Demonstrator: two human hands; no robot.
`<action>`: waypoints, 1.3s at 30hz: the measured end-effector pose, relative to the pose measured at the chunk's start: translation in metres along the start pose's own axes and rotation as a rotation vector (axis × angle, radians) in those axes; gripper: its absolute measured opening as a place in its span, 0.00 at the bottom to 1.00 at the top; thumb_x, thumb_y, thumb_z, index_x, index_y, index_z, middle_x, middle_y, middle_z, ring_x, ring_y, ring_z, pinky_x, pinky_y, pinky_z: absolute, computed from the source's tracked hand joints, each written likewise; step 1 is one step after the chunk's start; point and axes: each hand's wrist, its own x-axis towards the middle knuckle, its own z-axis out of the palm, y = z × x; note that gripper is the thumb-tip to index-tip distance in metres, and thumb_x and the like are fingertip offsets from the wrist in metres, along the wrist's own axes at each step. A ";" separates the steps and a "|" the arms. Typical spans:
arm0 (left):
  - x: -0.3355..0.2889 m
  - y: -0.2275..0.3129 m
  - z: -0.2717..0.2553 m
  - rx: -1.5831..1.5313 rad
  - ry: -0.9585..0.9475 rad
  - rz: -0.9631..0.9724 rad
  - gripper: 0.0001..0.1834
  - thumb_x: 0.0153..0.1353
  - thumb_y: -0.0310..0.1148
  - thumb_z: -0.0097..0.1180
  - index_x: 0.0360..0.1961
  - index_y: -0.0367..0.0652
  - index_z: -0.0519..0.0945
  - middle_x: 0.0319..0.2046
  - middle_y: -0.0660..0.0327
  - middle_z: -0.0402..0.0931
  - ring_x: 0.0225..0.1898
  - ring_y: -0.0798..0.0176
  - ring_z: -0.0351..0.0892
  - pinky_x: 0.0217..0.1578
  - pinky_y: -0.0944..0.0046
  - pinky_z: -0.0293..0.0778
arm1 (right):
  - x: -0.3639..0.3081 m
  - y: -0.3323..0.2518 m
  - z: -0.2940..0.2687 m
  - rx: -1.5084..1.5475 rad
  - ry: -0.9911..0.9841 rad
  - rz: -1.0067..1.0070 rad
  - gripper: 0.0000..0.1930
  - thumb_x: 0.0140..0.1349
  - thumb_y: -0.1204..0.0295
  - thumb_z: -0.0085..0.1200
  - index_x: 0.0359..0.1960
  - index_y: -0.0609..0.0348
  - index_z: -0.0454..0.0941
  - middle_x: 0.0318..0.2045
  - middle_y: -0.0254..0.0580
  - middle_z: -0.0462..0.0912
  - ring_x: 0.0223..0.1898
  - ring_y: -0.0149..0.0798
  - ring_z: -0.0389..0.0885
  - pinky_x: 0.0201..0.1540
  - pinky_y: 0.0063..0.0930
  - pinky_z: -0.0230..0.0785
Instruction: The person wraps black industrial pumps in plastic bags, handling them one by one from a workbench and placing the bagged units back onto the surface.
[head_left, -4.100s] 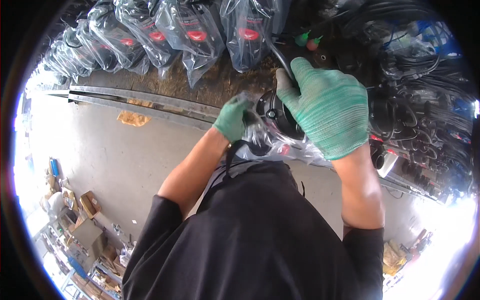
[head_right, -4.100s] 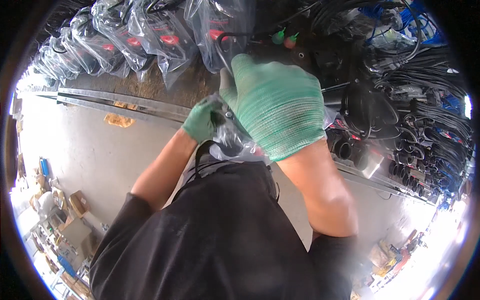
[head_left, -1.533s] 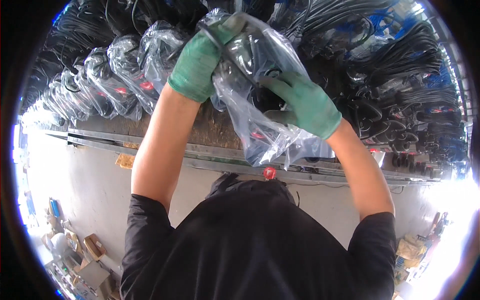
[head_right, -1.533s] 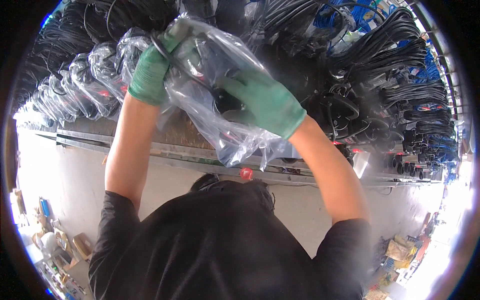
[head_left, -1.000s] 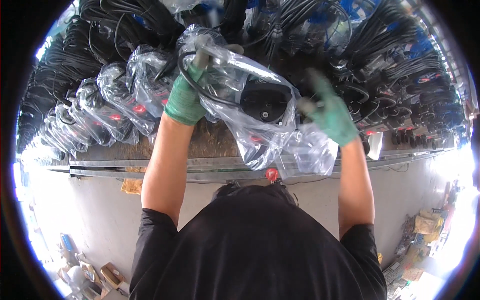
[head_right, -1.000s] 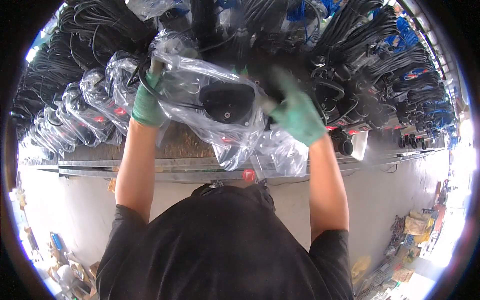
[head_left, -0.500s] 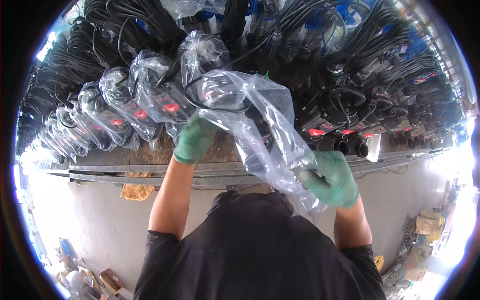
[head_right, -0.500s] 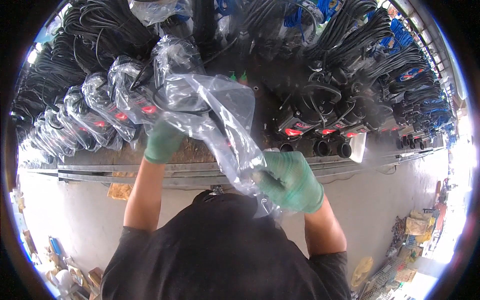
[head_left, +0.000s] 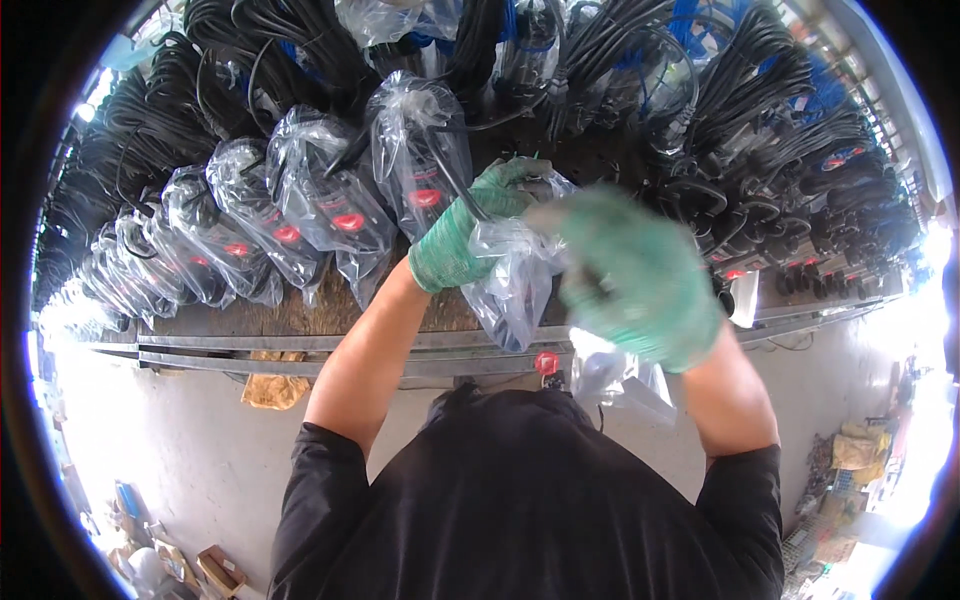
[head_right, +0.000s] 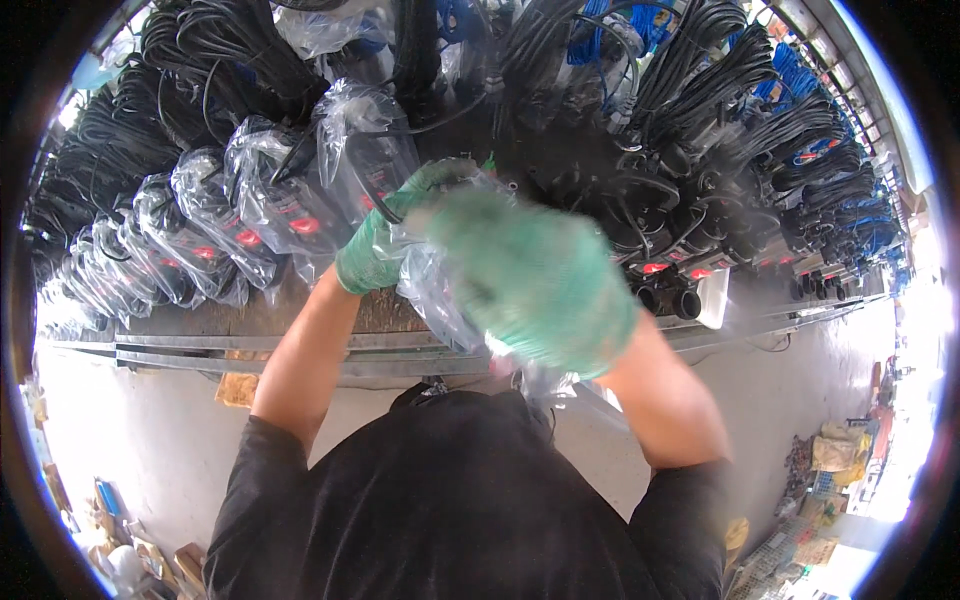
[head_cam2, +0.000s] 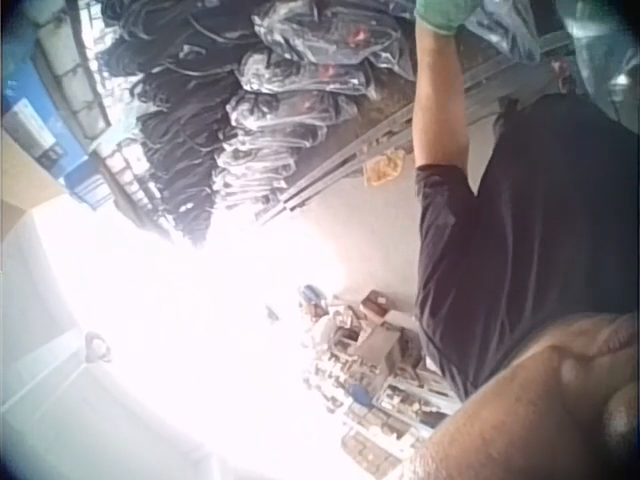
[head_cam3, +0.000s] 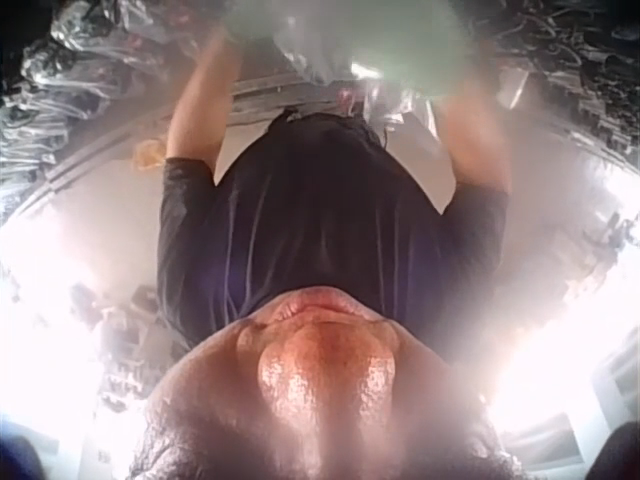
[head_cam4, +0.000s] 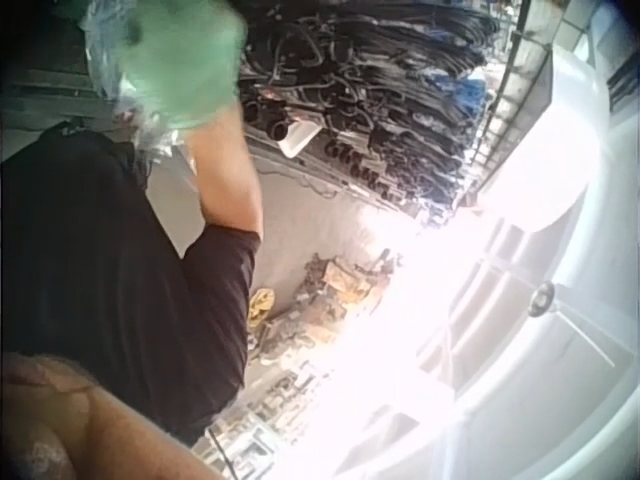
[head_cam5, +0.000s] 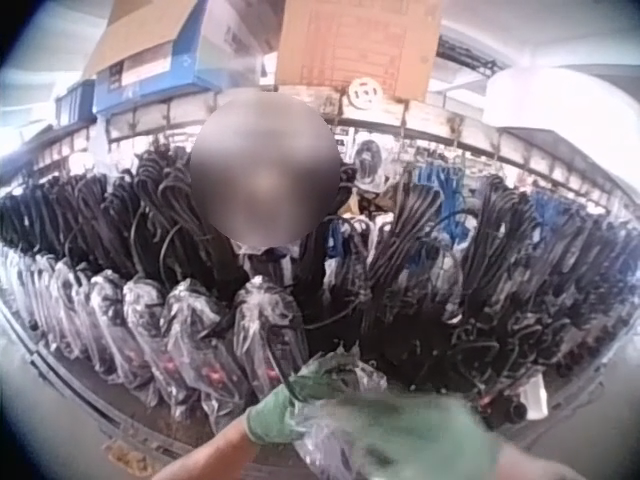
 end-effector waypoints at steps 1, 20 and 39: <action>-0.004 0.005 0.005 -0.115 0.042 -0.091 0.28 0.53 0.45 0.72 0.54 0.46 0.85 0.63 0.51 0.75 0.71 0.39 0.63 0.68 0.42 0.64 | 0.001 -0.001 -0.005 -0.073 0.014 0.010 0.27 0.58 0.70 0.67 0.61 0.47 0.77 0.52 0.47 0.82 0.33 0.45 0.88 0.34 0.36 0.83; 0.010 0.046 0.022 -0.260 0.348 -0.406 0.23 0.68 0.34 0.56 0.62 0.34 0.77 0.54 0.57 0.78 0.55 0.65 0.77 0.57 0.62 0.74 | -0.018 0.047 0.094 0.124 0.346 0.441 0.16 0.58 0.76 0.65 0.49 0.58 0.81 0.36 0.47 0.86 0.30 0.51 0.85 0.39 0.40 0.79; -0.022 0.013 0.016 -0.143 0.389 -0.194 0.26 0.61 0.34 0.57 0.60 0.34 0.76 0.68 0.47 0.67 0.70 0.45 0.67 0.73 0.47 0.58 | -0.047 0.053 0.093 1.530 0.443 1.219 0.11 0.71 0.67 0.56 0.45 0.63 0.81 0.37 0.45 0.85 0.36 0.46 0.88 0.43 0.47 0.88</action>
